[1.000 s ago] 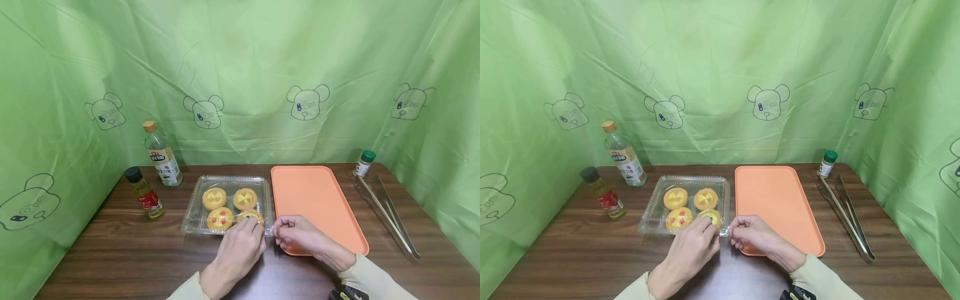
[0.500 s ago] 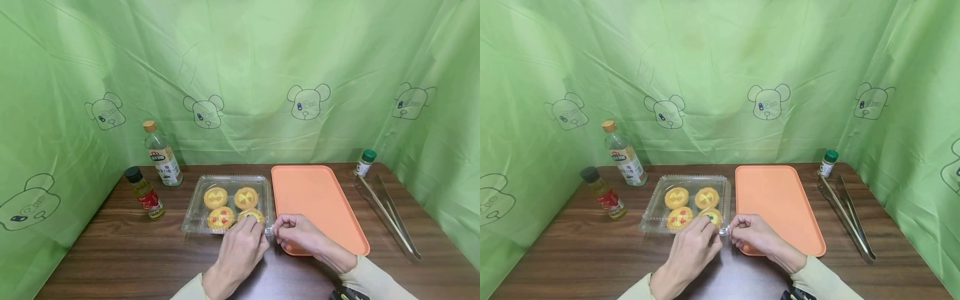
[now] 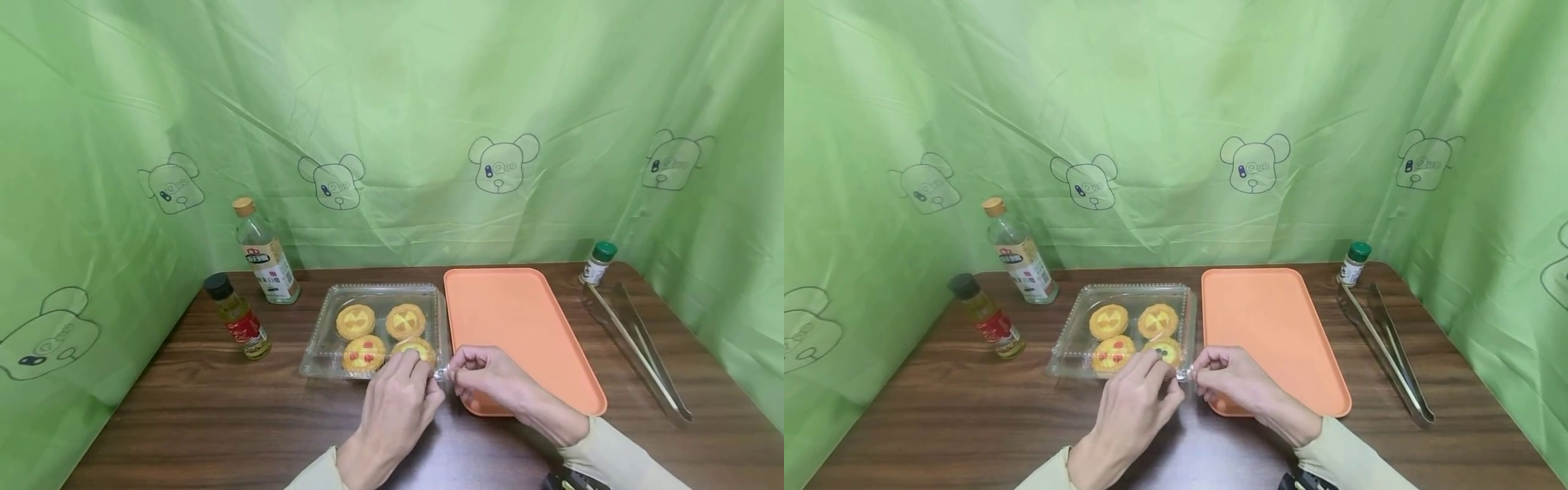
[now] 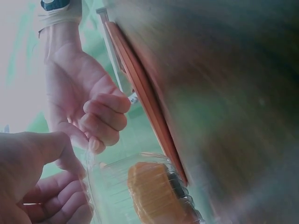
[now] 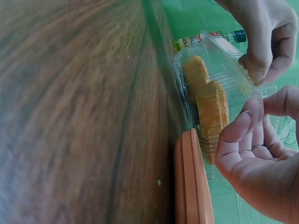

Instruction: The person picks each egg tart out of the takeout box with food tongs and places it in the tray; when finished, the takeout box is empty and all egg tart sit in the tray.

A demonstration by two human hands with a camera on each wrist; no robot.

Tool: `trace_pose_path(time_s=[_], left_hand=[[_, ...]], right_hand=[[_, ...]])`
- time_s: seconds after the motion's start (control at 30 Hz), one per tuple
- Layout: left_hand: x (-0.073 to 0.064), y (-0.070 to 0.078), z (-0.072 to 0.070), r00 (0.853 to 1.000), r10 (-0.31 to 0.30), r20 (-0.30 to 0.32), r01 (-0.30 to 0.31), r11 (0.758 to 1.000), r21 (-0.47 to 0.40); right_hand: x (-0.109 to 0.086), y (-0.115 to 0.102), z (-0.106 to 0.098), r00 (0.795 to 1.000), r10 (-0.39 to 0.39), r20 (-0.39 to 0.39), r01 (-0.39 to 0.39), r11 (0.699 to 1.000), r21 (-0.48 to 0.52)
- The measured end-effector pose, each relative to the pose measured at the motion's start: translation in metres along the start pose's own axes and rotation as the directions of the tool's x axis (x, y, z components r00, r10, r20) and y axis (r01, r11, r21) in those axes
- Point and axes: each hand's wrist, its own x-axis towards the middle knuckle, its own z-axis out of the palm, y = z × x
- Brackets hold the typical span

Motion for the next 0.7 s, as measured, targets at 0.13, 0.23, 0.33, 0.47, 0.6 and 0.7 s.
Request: trace_pose_path(time_s=[0.13,0.23,0.33,0.47,0.6,0.7], left_hand=[[0.0002,0.0,0.0,1.0,-0.002,-0.015,0.002,1.0,0.004],[0.0003,0.0002,0.0,1.0,-0.003,-0.022,0.003,1.0,0.001],[0.0004,0.0004,-0.0003,0.999,-0.004,-0.034,0.004,1.0,-0.01],[0.0012,0.0007,-0.0006,0.999,-0.005,-0.042,0.004,1.0,-0.023],[0.0017,0.0011,0.0,0.999,-0.005,-0.045,0.003,1.0,-0.027],[0.0018,0.0014,0.0006,0.999,-0.007,-0.05,0.006,1.0,-0.026]], right_hand=[[-0.0007,-0.002,0.0011,1.0,-0.012,-0.002,0.012,1.0,0.011],[-0.0012,-0.0031,0.0014,1.0,-0.015,-0.007,0.015,1.0,0.016],[-0.0015,-0.0044,0.0017,1.0,-0.016,-0.023,0.016,1.0,0.0],[-0.0016,-0.0059,0.0024,0.999,-0.004,-0.038,0.004,1.0,0.005],[-0.0015,-0.0076,0.0028,0.999,0.009,-0.047,-0.009,1.0,0.011],[-0.0014,-0.0091,0.0026,0.999,0.0,-0.052,-0.001,1.0,-0.004]])
